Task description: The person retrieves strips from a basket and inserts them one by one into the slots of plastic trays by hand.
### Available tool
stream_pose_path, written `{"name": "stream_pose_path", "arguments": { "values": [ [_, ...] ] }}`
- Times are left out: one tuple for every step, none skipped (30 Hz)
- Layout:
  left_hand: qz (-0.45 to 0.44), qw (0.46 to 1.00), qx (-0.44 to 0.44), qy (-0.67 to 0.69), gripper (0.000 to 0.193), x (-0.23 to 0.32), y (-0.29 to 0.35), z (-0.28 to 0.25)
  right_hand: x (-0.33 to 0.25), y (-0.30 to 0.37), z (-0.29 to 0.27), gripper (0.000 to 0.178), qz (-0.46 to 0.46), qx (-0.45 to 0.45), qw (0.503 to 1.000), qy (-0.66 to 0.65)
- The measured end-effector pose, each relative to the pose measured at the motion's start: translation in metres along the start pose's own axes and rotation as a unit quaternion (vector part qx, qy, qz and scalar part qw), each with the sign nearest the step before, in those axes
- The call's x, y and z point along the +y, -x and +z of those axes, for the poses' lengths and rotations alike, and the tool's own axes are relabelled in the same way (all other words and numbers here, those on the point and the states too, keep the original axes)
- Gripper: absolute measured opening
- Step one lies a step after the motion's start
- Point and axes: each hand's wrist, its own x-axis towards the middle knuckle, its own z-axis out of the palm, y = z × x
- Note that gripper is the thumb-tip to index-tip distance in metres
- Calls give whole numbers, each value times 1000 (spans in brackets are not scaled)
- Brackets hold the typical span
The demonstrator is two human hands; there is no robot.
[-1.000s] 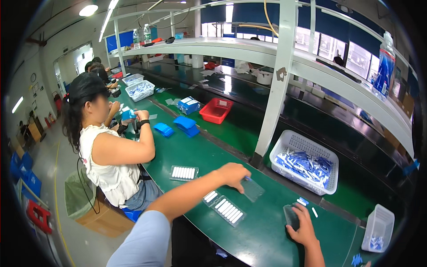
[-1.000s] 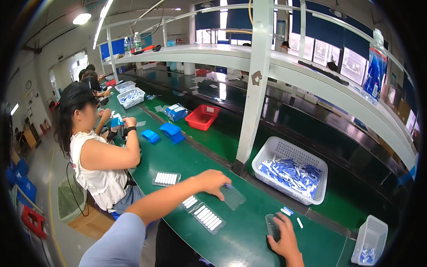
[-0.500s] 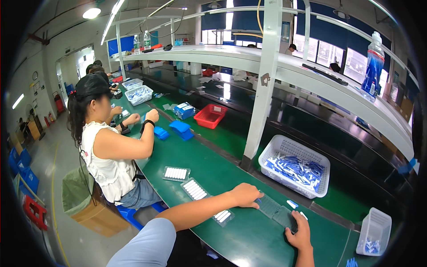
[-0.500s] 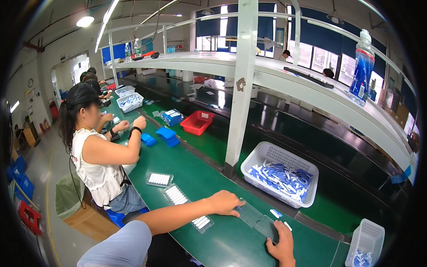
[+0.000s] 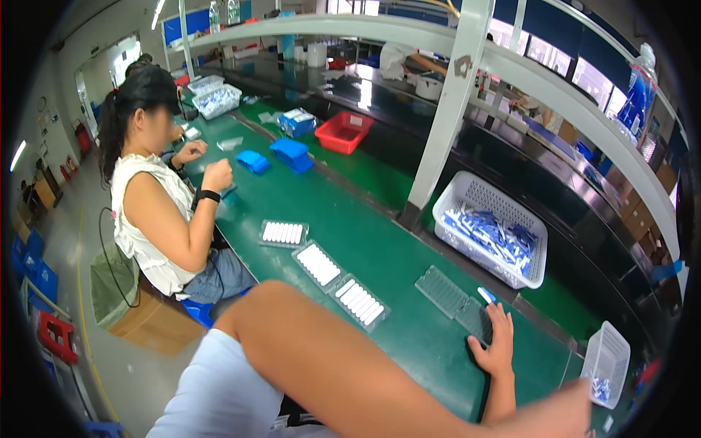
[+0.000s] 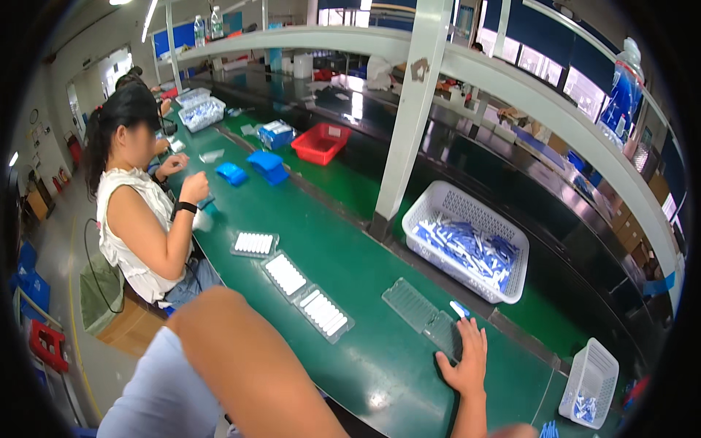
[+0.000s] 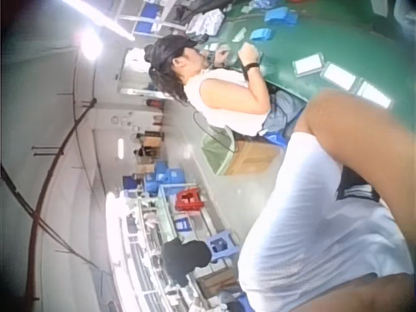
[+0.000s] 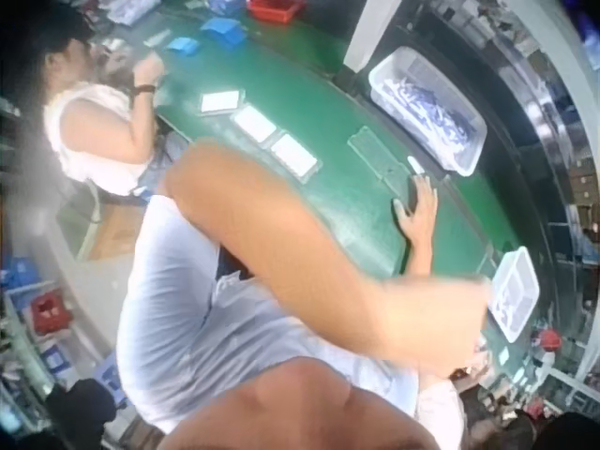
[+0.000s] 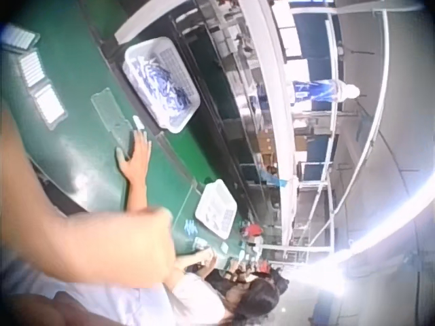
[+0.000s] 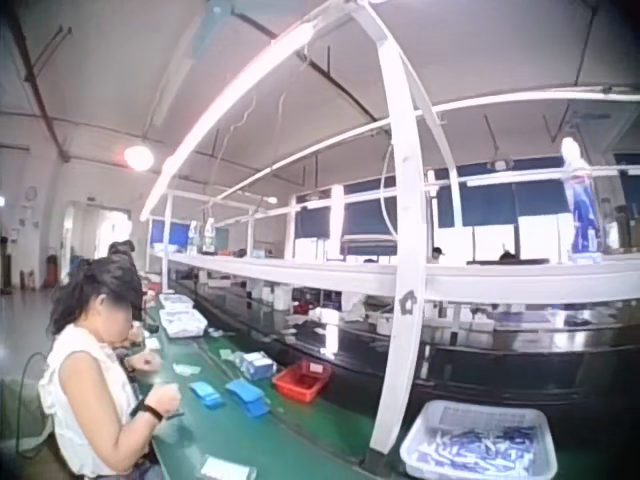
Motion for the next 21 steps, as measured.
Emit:
{"name": "stream_pose_path", "arguments": {
  "values": [
    [-1, 1000, 5, 13, 50, -12, 5, 1, 0, -4, 2, 77, 10, 1, 1000, -2],
    [-15, 998, 11, 54, 50, -19, 8, 4, 1, -4, 5, 77, 19, 3, 1000, -4],
    [-28, 995, 16, 94, 49, -23, 9, 10, 6, -3, 11, 77, 18, -5, 1000, -2],
    [-29, 991, 22, 131, 49, -26, 11, 11, 11, 0, 11, 77, 29, -6, 1000, 8],
    [-34, 985, 28, 164, 48, -26, 15, 7, 9, 1, 10, 78, 26, -6, 1000, 8],
    [-38, 979, 33, 197, 48, -25, 19, 3, 8, 1, 9, 78, 22, -5, 1000, 7],
    [-49, 972, 38, 228, 48, -24, 25, -2, 6, -1, 10, 79, 19, -5, 1000, 6],
    [-60, 964, 43, 257, 47, -24, 31, -7, 5, 2, 9, 79, 17, -8, 1000, 11],
    [-70, 955, 47, 286, 47, -23, 37, -12, 4, 5, 8, 79, 18, -7, 1000, 10],
    [-79, 945, 51, 313, 46, -29, 48, -17, 4, 5, 8, 79, 19, -5, 1000, 9],
    [-87, 935, 54, 340, 46, -32, 58, -24, 6, 6, 7, 80, 24, -4, 1000, 8],
    [-95, 924, 56, 367, 46, -34, 66, -32, 6, 6, 6, 80, 23, -3, 1000, 12],
    [-101, 912, 56, 394, 45, -34, 71, -43, 5, 6, 4, 80, 25, -7, 1000, 12],
    [-106, 899, 54, 421, 45, -36, 77, -46, 4, 9, 4, 80, 30, -10, 999, 10],
    [-111, 885, 51, 449, 44, -39, 83, -49, 5, 13, 3, 80, 34, -12, 999, 10],
    [-115, 870, 45, 477, 44, -42, 88, -52, 6, 11, 6, 80, 40, -9, 999, 13],
    [-119, 853, 38, 506, 44, -46, 92, -56, 5, 4, 10, 80, 33, -12, 999, 7],
    [-129, 833, 30, 537, 43, -49, 97, -56, 4, 1, 15, 80, 26, -21, 999, -6],
    [-131, 817, 17, 561, 43, -46, 99, -52, 2, 1, 12, 80, 24, -13, 1000, 3],
    [-135, 800, 3, 585, 43, -40, 96, -64, 1, 2, 7, 80, 33, -3, 999, 4],
    [-128, 801, -8, 585, 43, -39, 99, -56, 1, 3, 1, 80, 36, -7, 999, 15]
  ]
}}
